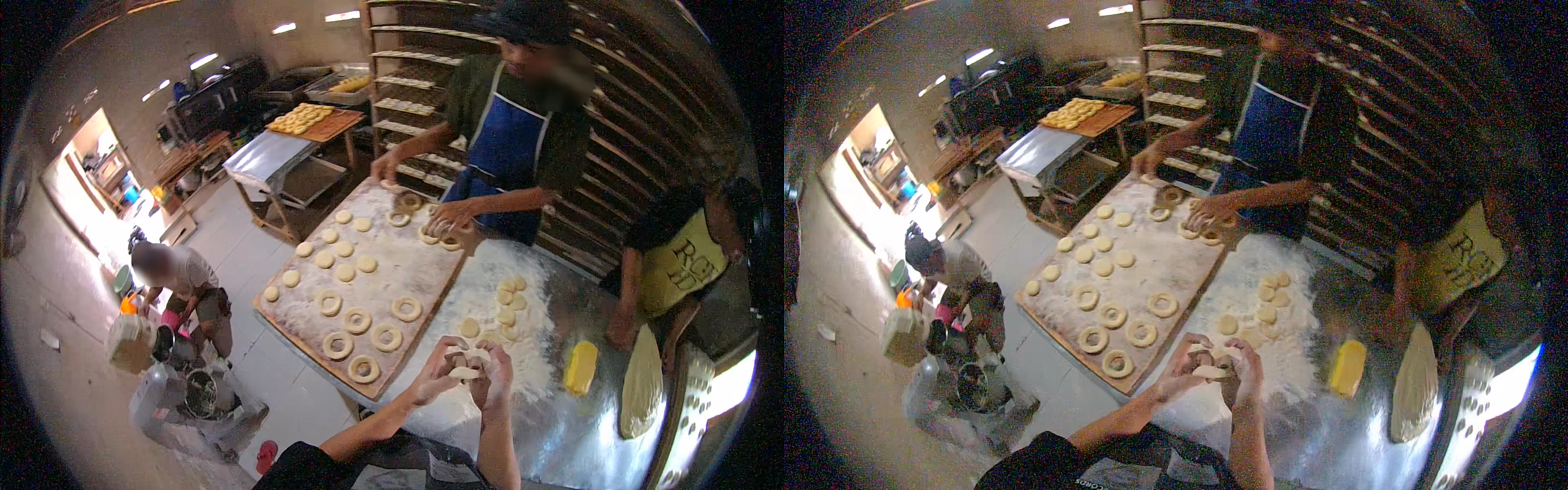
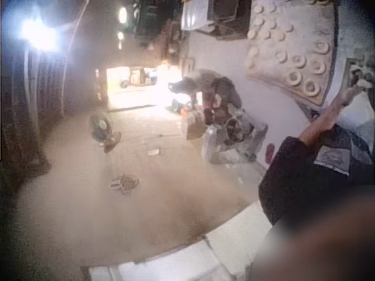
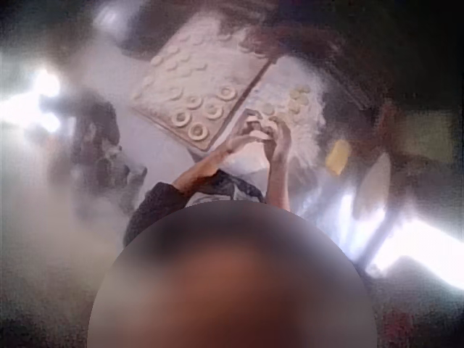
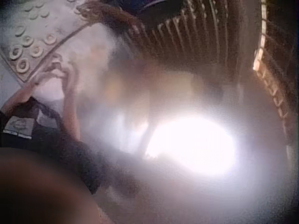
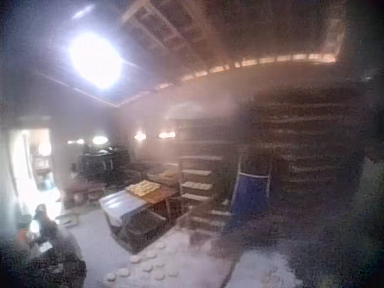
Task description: The person shapes small dough pieces into rings by hand and places them on a wooden board. Other workers are also shaping dough nearby in a bakery setting.
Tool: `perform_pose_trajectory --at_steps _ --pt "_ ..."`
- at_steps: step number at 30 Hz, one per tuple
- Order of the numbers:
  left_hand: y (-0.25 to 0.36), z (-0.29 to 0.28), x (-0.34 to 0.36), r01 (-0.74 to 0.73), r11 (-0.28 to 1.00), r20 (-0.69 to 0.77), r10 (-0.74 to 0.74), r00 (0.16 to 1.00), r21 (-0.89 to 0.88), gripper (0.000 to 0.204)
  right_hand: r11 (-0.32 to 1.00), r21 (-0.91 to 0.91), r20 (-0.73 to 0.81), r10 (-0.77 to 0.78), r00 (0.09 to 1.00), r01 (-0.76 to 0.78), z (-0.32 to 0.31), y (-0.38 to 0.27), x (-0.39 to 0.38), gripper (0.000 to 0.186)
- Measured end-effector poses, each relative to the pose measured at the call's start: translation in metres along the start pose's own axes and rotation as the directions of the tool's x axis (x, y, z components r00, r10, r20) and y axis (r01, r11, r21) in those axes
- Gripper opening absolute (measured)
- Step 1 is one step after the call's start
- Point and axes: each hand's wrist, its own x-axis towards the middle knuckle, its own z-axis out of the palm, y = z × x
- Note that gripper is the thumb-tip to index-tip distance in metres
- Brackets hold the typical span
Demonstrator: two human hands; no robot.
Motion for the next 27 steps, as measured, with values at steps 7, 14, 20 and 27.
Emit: perform_pose_trajectory --at_steps 7,14,20,27 --pt "0.028 -0.039 -0.005 -0.053 0.491 -0.150 0.366 0.918 0.870 0.026 0.983 -0.146 -0.053 -0.124 0.991 0.115 0.063 0.038 0.046 0.084" --pt "0.082 -0.092 -0.025 0.221 0.485 -0.375 0.249 0.893 0.846 0.029 0.752 -0.638 0.090 -0.136 0.987 0.162 0.097 0.087 0.092 0.056" --pt "0.104 -0.151 -0.035 0.139 0.456 -0.345 0.409 0.845 0.879 0.023 0.980 0.083 0.395 -0.201 0.896 0.184 0.153 0.121 0.125 0.055" --pt "0.124 -0.194 -0.050 0.254 0.355 -0.382 0.361 0.850 0.900 0.026 0.923 -0.339 0.151 -0.139 0.979 0.183 0.199 0.152 0.150 0.059"
